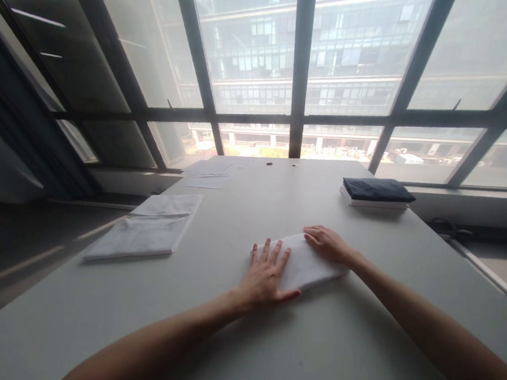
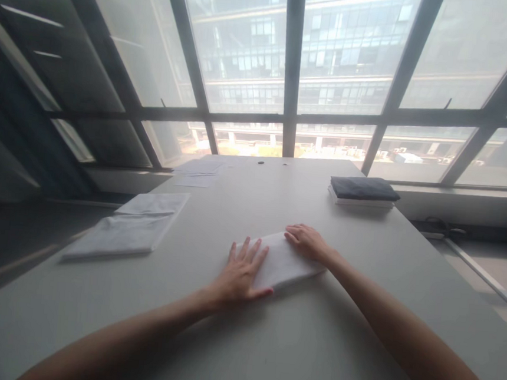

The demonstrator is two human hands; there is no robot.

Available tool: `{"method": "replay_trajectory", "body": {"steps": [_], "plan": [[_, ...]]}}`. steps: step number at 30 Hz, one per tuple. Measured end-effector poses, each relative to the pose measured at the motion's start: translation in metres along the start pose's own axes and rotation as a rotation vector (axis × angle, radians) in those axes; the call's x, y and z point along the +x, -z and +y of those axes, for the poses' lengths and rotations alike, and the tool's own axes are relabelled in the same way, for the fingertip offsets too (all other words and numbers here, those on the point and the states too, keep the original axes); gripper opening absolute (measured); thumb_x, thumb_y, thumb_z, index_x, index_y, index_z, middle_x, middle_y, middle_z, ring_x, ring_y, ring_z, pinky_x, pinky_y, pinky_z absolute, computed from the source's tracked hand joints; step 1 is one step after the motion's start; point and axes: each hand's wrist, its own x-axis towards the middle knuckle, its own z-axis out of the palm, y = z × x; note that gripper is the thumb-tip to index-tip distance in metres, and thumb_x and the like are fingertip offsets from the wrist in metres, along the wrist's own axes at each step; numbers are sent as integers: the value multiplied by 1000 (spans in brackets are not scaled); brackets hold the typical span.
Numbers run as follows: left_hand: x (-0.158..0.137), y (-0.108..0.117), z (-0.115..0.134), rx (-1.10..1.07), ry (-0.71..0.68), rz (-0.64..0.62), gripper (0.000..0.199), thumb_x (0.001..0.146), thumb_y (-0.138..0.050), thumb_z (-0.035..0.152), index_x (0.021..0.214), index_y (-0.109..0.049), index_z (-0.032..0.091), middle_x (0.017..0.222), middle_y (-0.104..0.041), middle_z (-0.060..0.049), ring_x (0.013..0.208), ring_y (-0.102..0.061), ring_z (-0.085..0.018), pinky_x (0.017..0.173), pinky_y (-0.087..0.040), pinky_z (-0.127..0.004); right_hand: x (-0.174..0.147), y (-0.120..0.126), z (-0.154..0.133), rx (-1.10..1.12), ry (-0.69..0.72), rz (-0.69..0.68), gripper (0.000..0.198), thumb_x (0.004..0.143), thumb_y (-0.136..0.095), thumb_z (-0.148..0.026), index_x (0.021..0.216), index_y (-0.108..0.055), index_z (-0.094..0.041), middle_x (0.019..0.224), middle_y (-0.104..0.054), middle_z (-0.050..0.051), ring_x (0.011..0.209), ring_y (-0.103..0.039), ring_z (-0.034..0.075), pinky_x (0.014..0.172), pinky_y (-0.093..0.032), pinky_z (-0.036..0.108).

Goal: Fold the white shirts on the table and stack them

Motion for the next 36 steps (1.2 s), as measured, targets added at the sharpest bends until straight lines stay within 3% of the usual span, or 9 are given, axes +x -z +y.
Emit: {"method": "replay_trajectory", "body": {"steps": [3,6,10,13,17,22,27,32,36], "plan": [[1,7,-1,-12,-140,-44,103,86,-63,74,166,-26,21,173,-14,-15,159,-4,-42,124,-6,-70,-3,0,-8,-14,-140,118,35,102,-46,-37,107,-77,-22,116,-77,11,111,-68,24,97,-46,32],[5,22,-21,-39,-188,-129,91,89,-72,52,165,-27,30,172,-21,-9,159,-12,-40,123,-15,-69,-12,-2,-12,57,-285,202,29,98,-52,-33,101,-78,-20,108,-79,11,100,-70,24,87,-47,30],[8,40,-42,-124,-223,-146,91,86,-78,38,164,-32,27,169,-31,-12,156,-23,-40,124,-26,-61,-26,4,-4,238,-237,142,29,91,-55,-31,96,-81,-19,99,-81,9,88,-72,23,78,-47,30],[12,34,-24,-139,-387,-26,89,89,-76,48,164,-32,28,168,-33,-11,156,-24,-36,126,-25,-56,-30,5,1,352,-154,137,29,87,-56,-31,94,-81,-18,95,-81,8,85,-71,24,78,-49,31],[25,8,24,-27,-543,91,71,99,-63,53,161,-36,33,169,-30,-11,157,-19,-38,123,-24,-64,-32,-3,-1,432,-189,197,31,85,-56,-34,91,-81,-16,93,-80,10,86,-71,24,80,-50,33],[39,-3,45,98,-569,153,51,105,-56,41,154,-48,33,170,-26,-12,155,-17,-48,113,-34,-74,-41,-4,2,467,-203,192,39,89,-53,-43,86,-80,-16,82,-78,7,76,-68,23,71,-49,31],[39,2,44,59,-442,143,47,109,-44,37,155,-45,27,170,-29,-9,156,-22,-40,119,-36,-62,-43,-10,5,460,-225,233,44,92,-48,-46,65,-68,-17,61,-63,1,62,-54,17,60,-40,27],[34,-16,57,112,-382,152,52,110,-38,41,158,-42,23,173,-19,-13,156,-19,-44,120,-26,-70,-42,-14,-2,454,-216,236,44,93,-46,-47,65,-65,-19,68,-66,3,66,-56,18,64,-43,28],[27,-19,58,134,-428,128,70,105,-40,61,161,-37,20,171,-23,-17,155,-16,-49,120,-21,-73,-42,-6,3,461,-204,219,41,92,-48,-45,77,-74,-18,79,-75,6,75,-63,21,73,-48,30]]}}
